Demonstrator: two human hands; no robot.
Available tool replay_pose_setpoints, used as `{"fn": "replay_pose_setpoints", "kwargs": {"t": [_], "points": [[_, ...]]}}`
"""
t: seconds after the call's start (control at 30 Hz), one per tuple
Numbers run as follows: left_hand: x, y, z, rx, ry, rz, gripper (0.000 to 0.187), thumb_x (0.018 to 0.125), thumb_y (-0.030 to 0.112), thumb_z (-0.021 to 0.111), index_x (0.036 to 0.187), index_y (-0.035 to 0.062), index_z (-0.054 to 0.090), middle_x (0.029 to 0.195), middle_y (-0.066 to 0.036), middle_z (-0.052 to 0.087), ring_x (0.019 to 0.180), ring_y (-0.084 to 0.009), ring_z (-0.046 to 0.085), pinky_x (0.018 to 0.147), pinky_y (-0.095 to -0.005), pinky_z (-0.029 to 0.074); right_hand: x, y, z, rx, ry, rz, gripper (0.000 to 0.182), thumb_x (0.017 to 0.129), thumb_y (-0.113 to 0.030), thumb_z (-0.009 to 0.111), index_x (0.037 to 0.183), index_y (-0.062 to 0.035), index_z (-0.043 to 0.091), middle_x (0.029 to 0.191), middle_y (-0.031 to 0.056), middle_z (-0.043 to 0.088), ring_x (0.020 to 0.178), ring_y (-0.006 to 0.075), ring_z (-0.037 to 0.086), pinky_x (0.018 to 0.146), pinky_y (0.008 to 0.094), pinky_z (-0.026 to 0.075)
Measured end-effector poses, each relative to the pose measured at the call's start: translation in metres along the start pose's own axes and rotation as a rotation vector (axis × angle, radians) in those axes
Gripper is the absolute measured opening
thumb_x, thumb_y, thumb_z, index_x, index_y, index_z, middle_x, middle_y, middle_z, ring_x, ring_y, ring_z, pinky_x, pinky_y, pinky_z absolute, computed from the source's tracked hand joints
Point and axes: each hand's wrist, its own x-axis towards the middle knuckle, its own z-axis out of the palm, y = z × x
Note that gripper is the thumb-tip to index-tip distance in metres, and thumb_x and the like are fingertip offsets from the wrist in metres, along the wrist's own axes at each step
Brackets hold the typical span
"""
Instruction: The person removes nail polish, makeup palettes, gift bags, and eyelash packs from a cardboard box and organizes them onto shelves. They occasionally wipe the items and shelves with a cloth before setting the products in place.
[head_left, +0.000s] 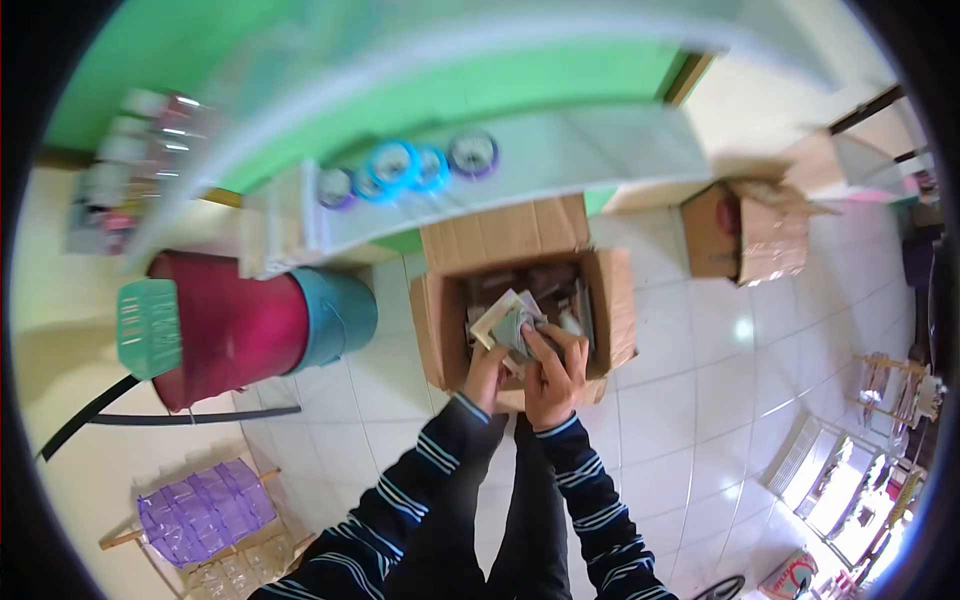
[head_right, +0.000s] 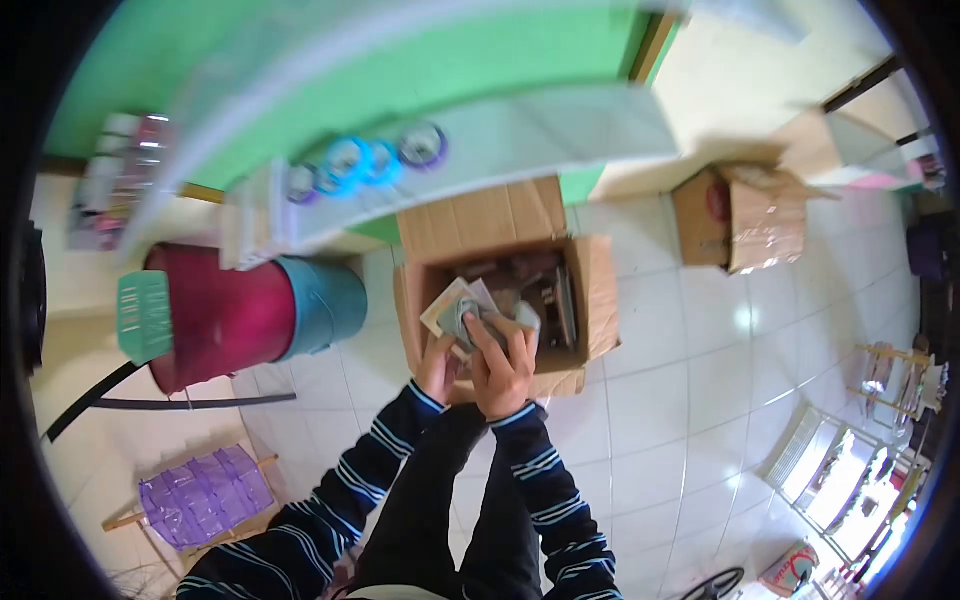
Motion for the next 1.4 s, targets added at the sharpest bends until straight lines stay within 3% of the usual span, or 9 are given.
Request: {"fn": "replay_pose_setpoints", "kwargs": {"t": [0.13, 0.27, 0.33, 0.4, 0.67, 0.8, 1.07, 1.33, 1.4], "points": [[-0.072, 0.069, 0.078, 0.097, 0.010, 0.191, 0.044, 0.076, 0.025, 0.062, 0.112, 0.0059, 0.046, 0.100, -0.003, 0.054, 0.090, -0.0106, 0.053, 0.074, -0.0250, 0.044, 0.046, -0.067, -0.078, 0.887, 0.334, 0.290, 0.014, 0.072, 0.001, 0.038, 0.066, -0.0002, 0.051, 0.065, 0.0074, 0.045, 0.054, 0.0134, 0.039, 0.048, 0.0239, 0.029], [-0.166, 0.147, 0.159, -0.047, -0.062, 0.312, 0.044, 0.074, 0.032, 0.065, 0.105, 0.0063, 0.048, 0.091, -0.001, 0.053, 0.081, -0.0090, 0.051, 0.071, -0.0243, 0.044, 0.081, -0.121, -0.168, 0.613, 0.279, -0.018, 0.020, 0.076, -0.019, 0.051, 0.075, -0.0005, 0.045, 0.060, 0.0052, 0.042, 0.050, 0.0079, 0.034, 0.042, 0.0202, 0.022], [-0.193, 0.165, 0.176, -0.029, -0.152, 0.408, 0.047, 0.073, 0.028, 0.066, 0.108, 0.0051, 0.045, 0.094, -0.003, 0.053, 0.084, -0.0102, 0.052, 0.072, -0.0251, 0.044, 0.103, -0.194, -0.206, 0.406, -0.133, 0.313, 0.030, 0.069, -0.021, 0.066, 0.082, 0.0018, 0.051, 0.061, 0.0078, 0.045, 0.054, 0.0143, 0.045, 0.051, 0.0232, 0.038], [-0.221, 0.172, 0.202, 0.010, -0.121, 0.492, 0.048, 0.073, 0.027, 0.066, 0.109, 0.0047, 0.043, 0.094, -0.003, 0.053, 0.084, -0.0106, 0.052, 0.072, -0.0252, 0.044, 0.110, -0.227, -0.211, 0.375, -0.104, 0.049, 0.050, 0.058, -0.013, 0.076, 0.098, 0.0012, 0.049, 0.069, 0.0079, 0.050, 0.064, 0.0165, 0.052, 0.060, 0.0259, 0.044], [-0.256, 0.221, 0.233, -0.320, -0.135, 0.768, 0.040, 0.078, 0.019, 0.061, 0.111, 0.0081, 0.041, 0.100, -0.006, 0.048, 0.091, -0.0107, 0.049, 0.068, -0.0256, 0.045, 0.144, -0.275, -0.244, 0.788, -0.196, 0.074, 0.051, 0.068, -0.005, 0.069, 0.105, -0.0017, 0.034, 0.085, 0.0129, 0.056, 0.077, 0.0156, 0.058, 0.063, 0.0236, 0.046], [-0.259, 0.245, 0.234, -0.082, 0.124, 1.202, 0.068, 0.081, 0.018, 0.056, 0.132, 0.0135, 0.011, 0.122, -0.008, 0.031, 0.105, -0.0186, 0.040, 0.083, -0.0311, 0.042, 0.176, -0.285, -0.276, 0.601, -0.380, -0.193, 0.045, 0.066, -0.003, 0.069, 0.101, -0.0019, 0.041, 0.086, 0.0110, 0.057, 0.082, 0.0149, 0.057, 0.065, 0.0245, 0.046], [-0.274, 0.285, 0.223, 0.731, -0.184, 1.284, 0.054, 0.084, 0.041, 0.037, 0.114, -0.0019, 0.046, 0.113, -0.009, 0.045, 0.091, -0.0164, 0.051, 0.071, -0.0246, 0.044, 0.232, -0.343, -0.305, 0.287, -0.639, -0.441, 0.057, 0.064, -0.009, 0.071, 0.117, -0.0105, 0.049, 0.093, 0.0055, 0.059, 0.079, 0.0118, 0.051, 0.067, 0.0240, 0.042], [-0.318, 0.359, 0.264, 0.168, -0.439, 1.125, 0.036, 0.073, 0.010, 0.062, 0.105, -0.0015, 0.051, 0.098, -0.010, 0.042, 0.098, -0.0211, 0.042, 0.086, -0.0306, 0.033, 0.266, -0.408, -0.273, 0.688, -0.411, -0.376, 0.050, 0.069, -0.014, 0.070, 0.113, -0.0028, 0.048, 0.085, 0.0049, 0.056, 0.077, 0.0065, 0.048, 0.064, 0.0203, 0.040], [-0.317, 0.397, 0.274, 0.331, -0.325, 1.637, 0.036, 0.075, 0.013, 0.061, 0.107, -0.0015, 0.049, 0.096, -0.010, 0.042, 0.095, -0.0190, 0.045, 0.085, -0.0272, 0.034, 0.290, -0.425, -0.262, 0.767, -0.351, -0.513, 0.041, 0.071, -0.010, 0.068, 0.106, 0.0019, 0.050, 0.088, 0.0038, 0.056, 0.077, 0.0081, 0.051, 0.065, 0.0206, 0.042]]}}
